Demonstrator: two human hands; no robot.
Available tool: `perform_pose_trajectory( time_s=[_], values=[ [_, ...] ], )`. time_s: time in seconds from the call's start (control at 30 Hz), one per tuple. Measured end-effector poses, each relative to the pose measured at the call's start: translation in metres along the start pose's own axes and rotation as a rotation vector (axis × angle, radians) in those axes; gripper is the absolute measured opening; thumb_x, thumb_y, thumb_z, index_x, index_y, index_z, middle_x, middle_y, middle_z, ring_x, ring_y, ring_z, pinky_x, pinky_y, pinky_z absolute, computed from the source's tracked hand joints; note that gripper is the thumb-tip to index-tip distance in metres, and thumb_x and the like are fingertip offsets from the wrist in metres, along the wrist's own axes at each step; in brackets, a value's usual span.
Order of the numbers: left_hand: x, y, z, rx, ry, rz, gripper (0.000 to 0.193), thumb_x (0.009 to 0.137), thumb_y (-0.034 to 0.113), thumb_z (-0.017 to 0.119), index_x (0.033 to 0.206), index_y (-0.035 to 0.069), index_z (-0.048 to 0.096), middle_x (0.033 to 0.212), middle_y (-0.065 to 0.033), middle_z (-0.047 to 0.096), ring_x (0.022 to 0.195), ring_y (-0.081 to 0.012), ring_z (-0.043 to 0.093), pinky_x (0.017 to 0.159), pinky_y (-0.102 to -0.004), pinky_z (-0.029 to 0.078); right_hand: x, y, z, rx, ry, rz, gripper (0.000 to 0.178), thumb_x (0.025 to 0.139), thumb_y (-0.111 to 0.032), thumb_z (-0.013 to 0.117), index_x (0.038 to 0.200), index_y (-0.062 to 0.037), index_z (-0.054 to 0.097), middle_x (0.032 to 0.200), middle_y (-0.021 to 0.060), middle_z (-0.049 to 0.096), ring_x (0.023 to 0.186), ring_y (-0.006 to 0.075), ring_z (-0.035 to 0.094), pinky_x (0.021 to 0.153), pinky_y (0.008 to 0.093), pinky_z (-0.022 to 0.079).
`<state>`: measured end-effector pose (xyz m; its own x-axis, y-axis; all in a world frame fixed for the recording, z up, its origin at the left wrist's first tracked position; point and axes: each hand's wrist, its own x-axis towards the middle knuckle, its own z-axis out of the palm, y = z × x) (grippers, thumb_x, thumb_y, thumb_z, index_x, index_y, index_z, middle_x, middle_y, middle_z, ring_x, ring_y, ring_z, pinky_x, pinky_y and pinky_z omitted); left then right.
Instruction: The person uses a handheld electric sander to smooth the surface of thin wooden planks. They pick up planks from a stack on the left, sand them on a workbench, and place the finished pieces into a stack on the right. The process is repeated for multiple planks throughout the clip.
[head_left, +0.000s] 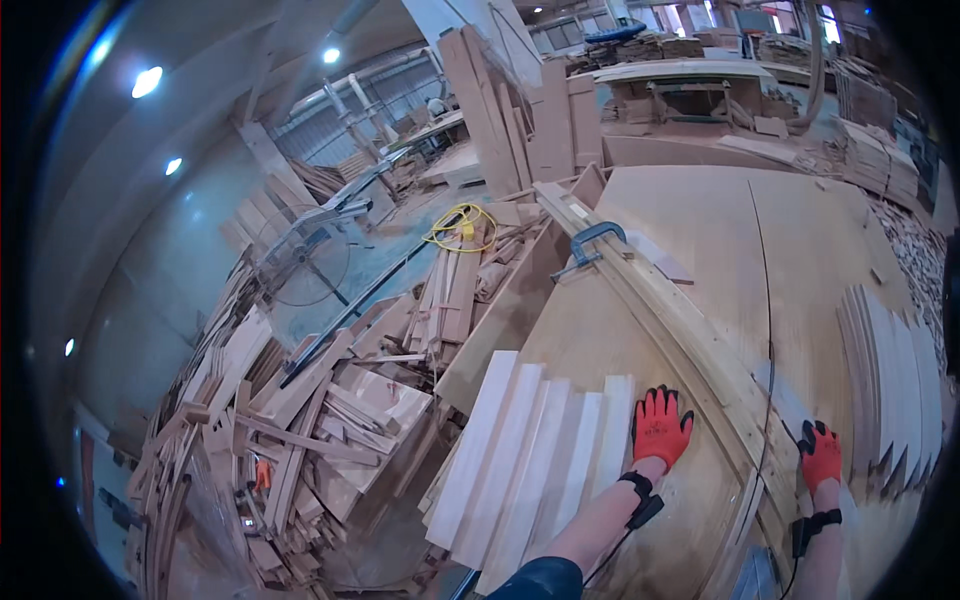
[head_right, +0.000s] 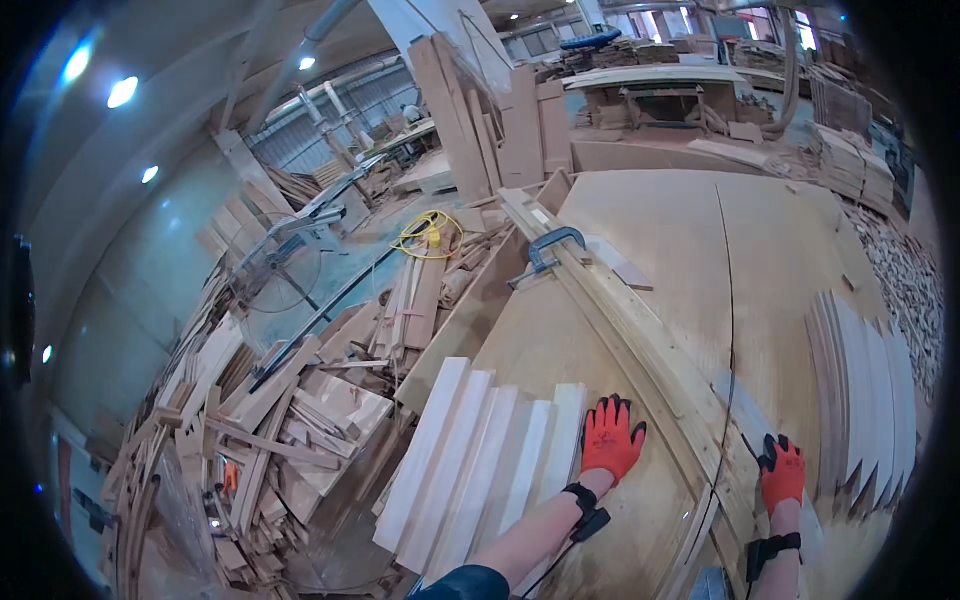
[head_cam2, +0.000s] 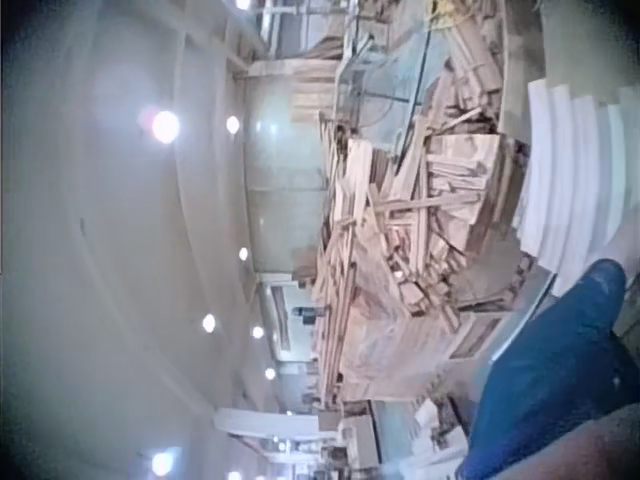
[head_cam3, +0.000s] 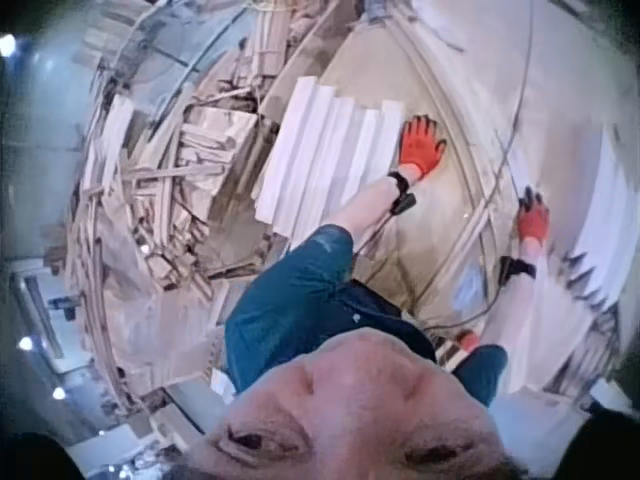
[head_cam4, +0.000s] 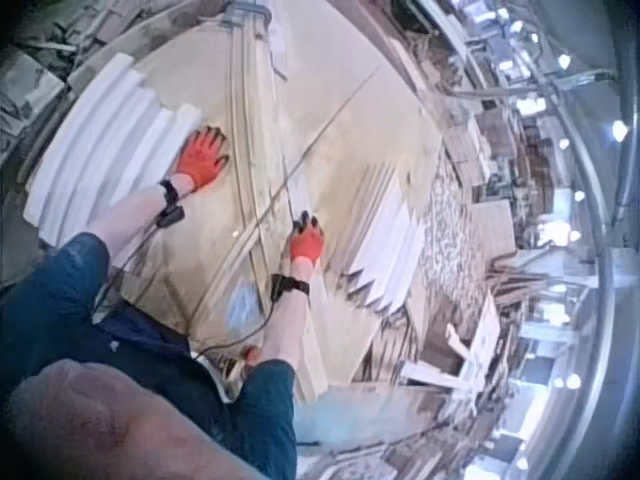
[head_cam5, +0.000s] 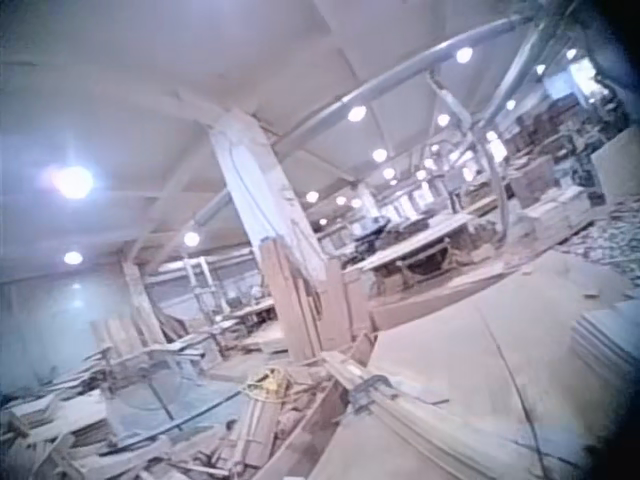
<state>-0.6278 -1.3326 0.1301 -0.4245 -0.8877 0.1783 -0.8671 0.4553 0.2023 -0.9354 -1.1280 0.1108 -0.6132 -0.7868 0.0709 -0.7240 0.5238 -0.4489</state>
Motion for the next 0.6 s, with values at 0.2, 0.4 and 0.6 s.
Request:
perform_pose_trajectory(
  time_s=[0.2,0.4,0.6],
  values=[
    [-0.021,0.005,-0.002,-0.029,-0.033,0.008,0.067,0.1,0.046,0.05,0.15,0.002,0.041,0.159,-0.0206,0.036,0.148,-0.0381,0.03,0.122,-0.0523,0.021,-0.005,0.005,-0.007,-0.033,-0.075,0.043,0.055,0.078,-0.011,0.079,0.13,-0.01,0.063,0.144,0.0164,0.053,0.133,0.0375,0.048,0.114,0.0456,0.038],
    [-0.068,0.009,-0.011,-0.037,-0.044,0.041,0.067,0.1,0.045,0.05,0.151,0.003,0.04,0.159,-0.0211,0.036,0.149,-0.0378,0.031,0.122,-0.0524,0.021,-0.04,0.013,-0.014,-0.013,-0.078,0.049,0.055,0.077,-0.015,0.079,0.13,-0.0104,0.064,0.145,0.0161,0.052,0.134,0.0388,0.047,0.115,0.0462,0.037],
    [-0.136,0.002,-0.024,-0.031,0.042,0.052,0.066,0.099,0.046,0.051,0.149,0.003,0.042,0.157,-0.021,0.039,0.147,-0.0377,0.033,0.121,-0.0534,0.022,-0.103,0.019,-0.013,-0.046,-0.049,0.018,0.054,0.077,-0.019,0.079,0.129,-0.014,0.066,0.143,0.0154,0.055,0.132,0.0402,0.049,0.114,0.0456,0.039]
  ],
)
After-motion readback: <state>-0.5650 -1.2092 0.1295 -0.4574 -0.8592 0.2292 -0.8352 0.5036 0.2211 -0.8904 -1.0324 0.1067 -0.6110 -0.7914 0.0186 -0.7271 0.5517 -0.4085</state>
